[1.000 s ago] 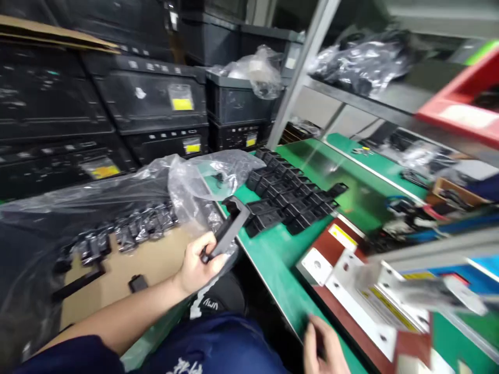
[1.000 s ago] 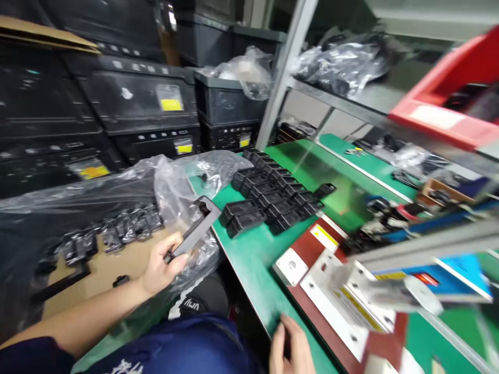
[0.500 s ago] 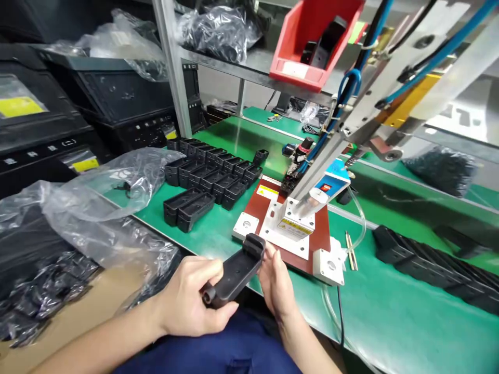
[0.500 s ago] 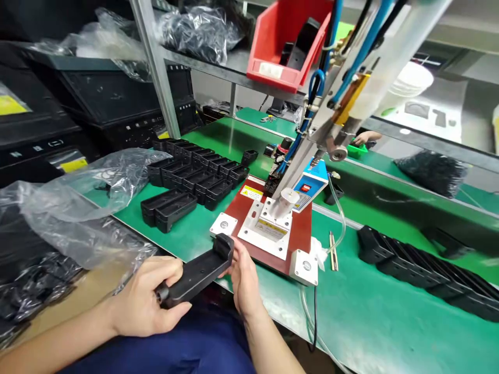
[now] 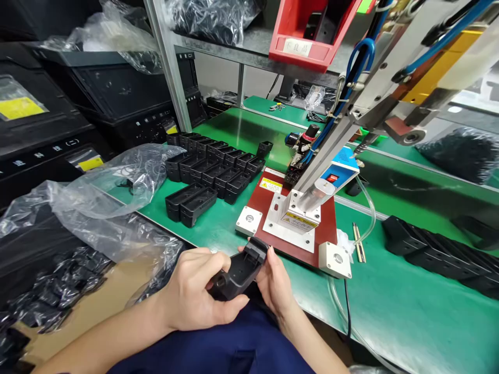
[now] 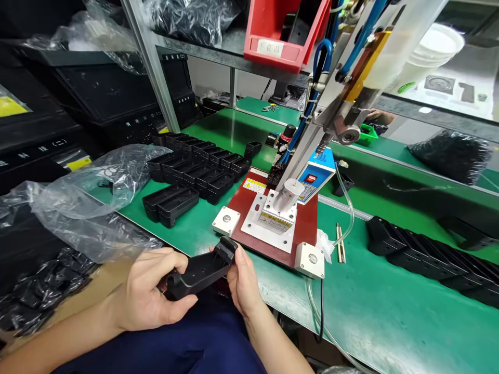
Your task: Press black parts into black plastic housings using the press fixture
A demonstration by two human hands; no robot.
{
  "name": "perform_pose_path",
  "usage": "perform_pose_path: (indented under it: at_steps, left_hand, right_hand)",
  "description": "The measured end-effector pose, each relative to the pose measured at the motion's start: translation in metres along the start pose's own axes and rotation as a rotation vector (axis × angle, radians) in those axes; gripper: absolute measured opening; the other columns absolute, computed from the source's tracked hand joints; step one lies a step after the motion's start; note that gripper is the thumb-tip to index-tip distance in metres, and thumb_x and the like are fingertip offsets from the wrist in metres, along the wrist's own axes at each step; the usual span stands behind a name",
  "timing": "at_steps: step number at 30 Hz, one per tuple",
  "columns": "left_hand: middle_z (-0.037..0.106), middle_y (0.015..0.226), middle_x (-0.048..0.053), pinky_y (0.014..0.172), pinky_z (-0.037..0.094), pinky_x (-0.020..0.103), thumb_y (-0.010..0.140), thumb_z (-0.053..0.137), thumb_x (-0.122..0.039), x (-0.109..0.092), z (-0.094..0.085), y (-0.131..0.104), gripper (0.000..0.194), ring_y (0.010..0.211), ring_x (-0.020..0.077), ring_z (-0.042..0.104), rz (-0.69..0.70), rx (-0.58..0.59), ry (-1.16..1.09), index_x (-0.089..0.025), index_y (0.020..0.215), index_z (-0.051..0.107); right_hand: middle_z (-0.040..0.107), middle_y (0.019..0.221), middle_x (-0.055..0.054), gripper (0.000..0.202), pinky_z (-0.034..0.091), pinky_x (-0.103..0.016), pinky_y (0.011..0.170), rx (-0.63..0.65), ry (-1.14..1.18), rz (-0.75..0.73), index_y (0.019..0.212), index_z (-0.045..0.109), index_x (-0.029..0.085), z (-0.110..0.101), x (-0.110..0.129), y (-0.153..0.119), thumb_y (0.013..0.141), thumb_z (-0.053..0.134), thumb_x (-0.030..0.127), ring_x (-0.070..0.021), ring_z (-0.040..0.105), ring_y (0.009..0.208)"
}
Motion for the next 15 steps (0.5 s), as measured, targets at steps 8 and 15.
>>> perform_pose_path:
  at_steps: [8, 15]
  left_hand:
    - [0.047, 0.053, -0.005, 0.047, 0.036, 0.024, 0.077, 0.062, -0.034, 0.005, -0.004, 0.0, 0.022, 0.043, 0.0095, 0.043, -0.009, -0.023, -0.013, -0.019, 0.077, 0.045]
    - [0.036, 0.047, -0.008, 0.042, 0.027, 0.021, 0.089, 0.05, -0.045, 0.069, 0.024, -0.033, 0.029, 0.039, 0.0073, 0.034, -0.633, 0.076, -0.577, -0.019, 0.076, 0.048]
  right_hand:
    - [0.07, 0.099, -0.009, 0.042, 0.051, -0.036, 0.081, 0.006, -0.03, -0.008, 0.117, 0.063, 0.019, -0.002, 0.001, 0.002, 0.093, 0.051, 0.052, -0.0222, 0.064, 0.093]
    - [0.066, 0.086, -0.004, 0.046, 0.05, -0.028, 0.057, 0.03, -0.082, 0.008, 0.119, 0.057, 0.02, -0.001, 0.009, -0.002, 0.091, 0.052, 0.056, -0.0149, 0.062, 0.062]
Point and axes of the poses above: each hand's wrist, its own y-axis towards the middle knuckle, its own z-axis out of the palm, x = y × z, the point moved 8 cm from there along y, towards the middle knuckle
